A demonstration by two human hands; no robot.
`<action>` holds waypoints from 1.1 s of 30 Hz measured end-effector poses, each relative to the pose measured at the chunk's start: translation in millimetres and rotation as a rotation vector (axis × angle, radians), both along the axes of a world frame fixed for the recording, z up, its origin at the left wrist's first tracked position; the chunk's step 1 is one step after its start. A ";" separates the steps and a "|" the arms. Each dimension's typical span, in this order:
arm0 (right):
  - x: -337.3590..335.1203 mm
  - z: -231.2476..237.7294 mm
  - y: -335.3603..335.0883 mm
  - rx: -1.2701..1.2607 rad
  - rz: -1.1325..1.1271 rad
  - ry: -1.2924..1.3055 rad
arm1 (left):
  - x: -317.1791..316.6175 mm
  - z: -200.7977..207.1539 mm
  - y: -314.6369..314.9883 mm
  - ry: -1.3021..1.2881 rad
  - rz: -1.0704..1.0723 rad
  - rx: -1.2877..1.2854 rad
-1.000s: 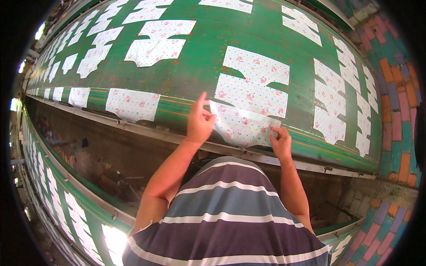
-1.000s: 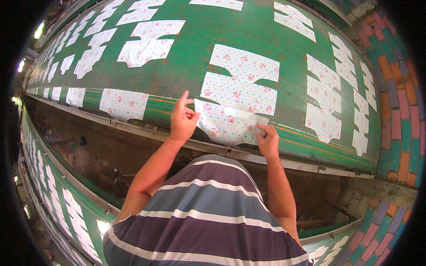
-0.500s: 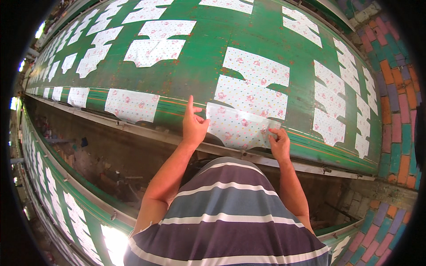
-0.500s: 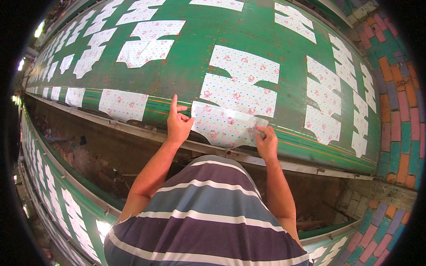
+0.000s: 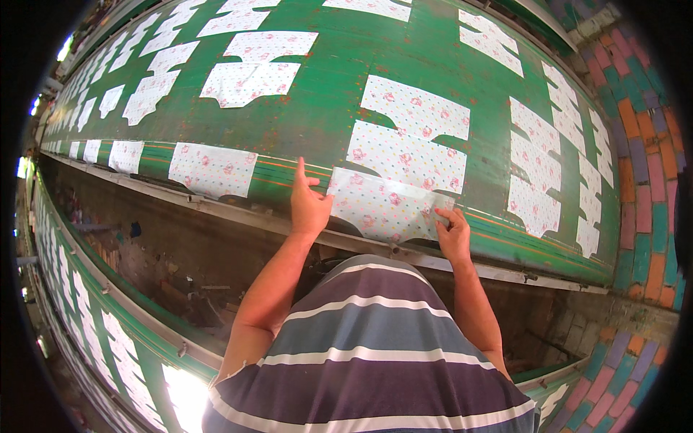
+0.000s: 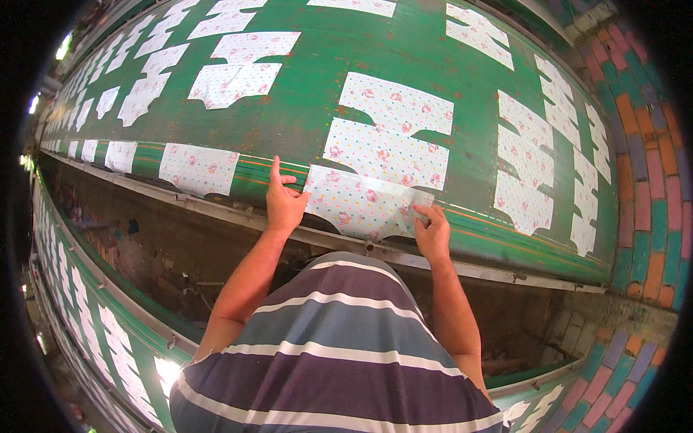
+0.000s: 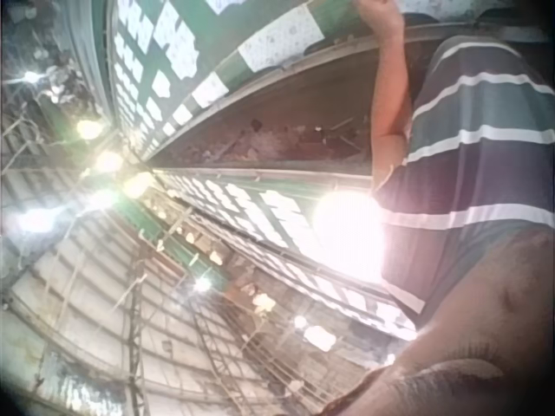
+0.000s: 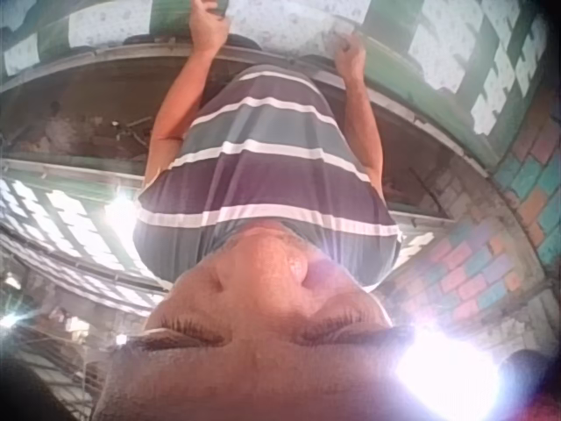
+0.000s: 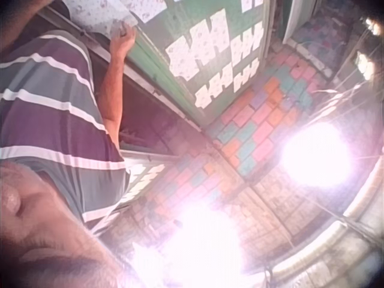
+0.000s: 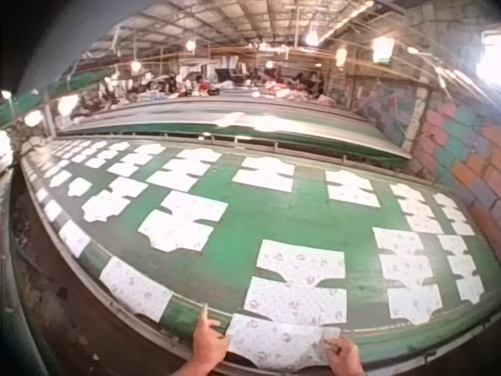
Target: The person repeatedly picks up patterned diaper-shaped items from a green conveyor belt and places them in neat rows. The hands handle each item one at a time, aligning edges and smoothing them down. The task continues throughout the clip without visible completion.
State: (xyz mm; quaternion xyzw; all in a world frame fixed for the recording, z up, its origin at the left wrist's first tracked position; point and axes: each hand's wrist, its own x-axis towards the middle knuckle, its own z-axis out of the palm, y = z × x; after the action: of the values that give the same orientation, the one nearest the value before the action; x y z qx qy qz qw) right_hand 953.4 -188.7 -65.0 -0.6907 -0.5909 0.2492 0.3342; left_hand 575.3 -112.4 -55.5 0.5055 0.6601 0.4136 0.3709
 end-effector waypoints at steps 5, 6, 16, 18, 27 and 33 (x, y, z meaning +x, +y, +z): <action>1.1 0.8 -2.7 -0.019 -0.006 0.033 | -1.5 -2.1 -0.3 0.033 0.015 -0.026; 1.3 0.0 -2.5 -0.008 -0.003 0.047 | -2.5 -3.7 0.0 0.042 0.015 -0.016; -4.3 1.1 -5.2 0.010 -0.056 0.128 | -6.3 -20.8 1.0 0.065 0.030 0.016; -9.6 10.7 -9.7 0.145 0.052 0.018 | -5.6 -21.1 0.8 0.118 0.018 0.032; -47.6 53.6 -30.6 0.449 0.556 -0.189 | -4.7 -20.9 3.0 0.077 0.030 0.010; -38.0 43.3 -28.2 0.315 0.226 -0.078 | -4.7 -21.4 2.5 0.070 0.028 0.012</action>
State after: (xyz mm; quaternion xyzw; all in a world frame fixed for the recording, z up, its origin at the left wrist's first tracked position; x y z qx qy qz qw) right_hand 915.3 -216.9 -21.7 -0.5683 -0.7087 0.1628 0.3850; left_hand 570.6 -109.9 -76.9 0.5127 0.6773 0.4047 0.3386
